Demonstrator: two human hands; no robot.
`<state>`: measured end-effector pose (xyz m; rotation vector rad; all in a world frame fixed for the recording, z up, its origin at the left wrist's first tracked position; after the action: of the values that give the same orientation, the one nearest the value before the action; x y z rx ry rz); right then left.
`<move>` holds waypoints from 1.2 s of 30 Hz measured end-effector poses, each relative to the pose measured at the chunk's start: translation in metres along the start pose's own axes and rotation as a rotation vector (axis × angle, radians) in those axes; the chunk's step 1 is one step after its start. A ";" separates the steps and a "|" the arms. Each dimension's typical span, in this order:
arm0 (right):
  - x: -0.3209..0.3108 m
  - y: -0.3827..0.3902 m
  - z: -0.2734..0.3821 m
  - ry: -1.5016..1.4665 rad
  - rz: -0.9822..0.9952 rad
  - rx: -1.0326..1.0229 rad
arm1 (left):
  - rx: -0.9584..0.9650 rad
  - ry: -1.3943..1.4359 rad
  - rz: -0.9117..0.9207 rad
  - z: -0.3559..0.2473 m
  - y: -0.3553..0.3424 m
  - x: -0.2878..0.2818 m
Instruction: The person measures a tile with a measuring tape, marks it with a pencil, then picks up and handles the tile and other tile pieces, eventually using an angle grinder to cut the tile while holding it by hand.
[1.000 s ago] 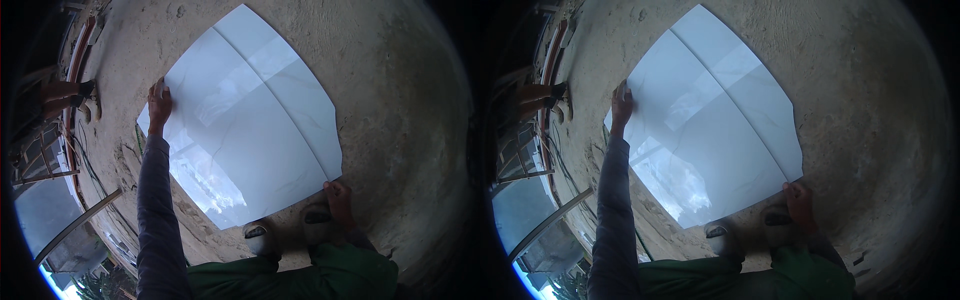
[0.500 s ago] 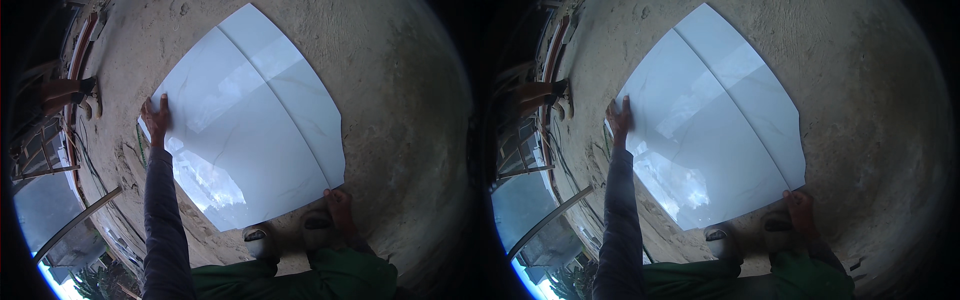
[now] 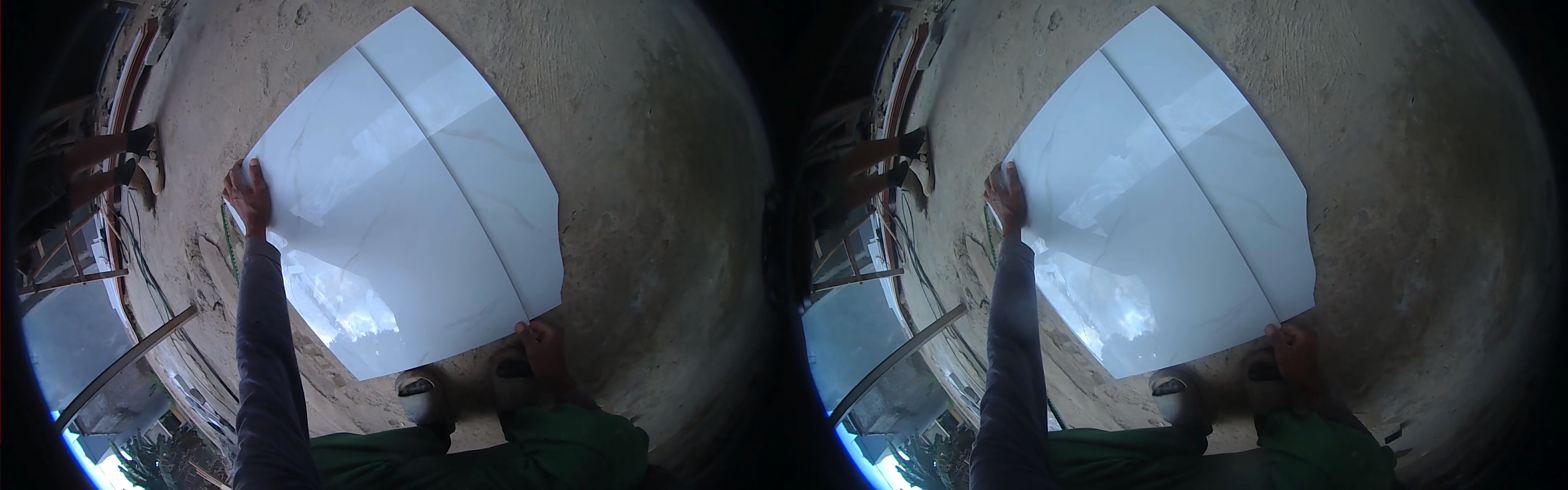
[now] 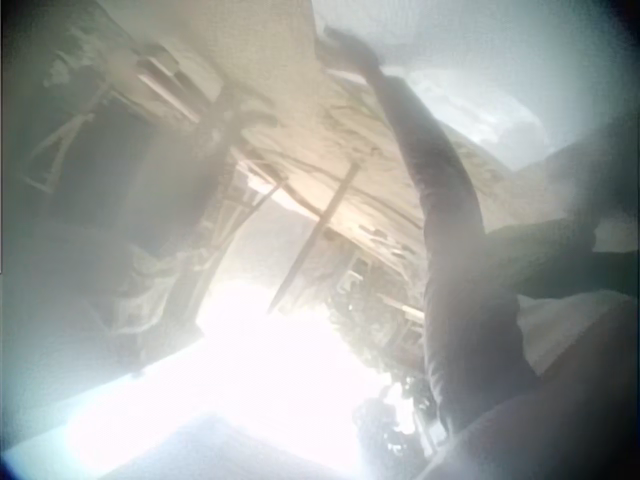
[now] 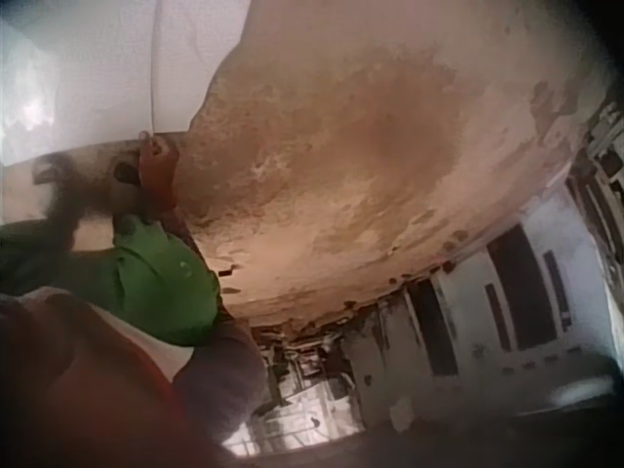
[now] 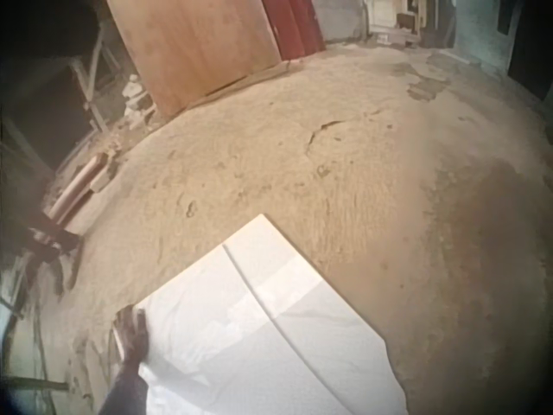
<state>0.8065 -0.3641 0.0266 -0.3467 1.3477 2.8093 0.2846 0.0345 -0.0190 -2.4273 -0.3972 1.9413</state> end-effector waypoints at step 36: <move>-0.008 -0.002 -0.004 -0.166 -0.071 0.053 | -0.009 0.171 0.035 -0.012 -0.003 -0.010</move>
<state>0.8149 -0.3652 0.0245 -0.1527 1.3433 2.6713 0.2936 0.0376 -0.0056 -2.5966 -0.3609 1.7285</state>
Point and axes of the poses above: each hand's wrist, its own y-axis away from the middle knuckle, its own x-axis out of the palm, z = x × y, the point moved 1 cm from there along -y, towards the middle knuckle, and after that the axes turned 6 degrees about z, right-handed, at the moved point
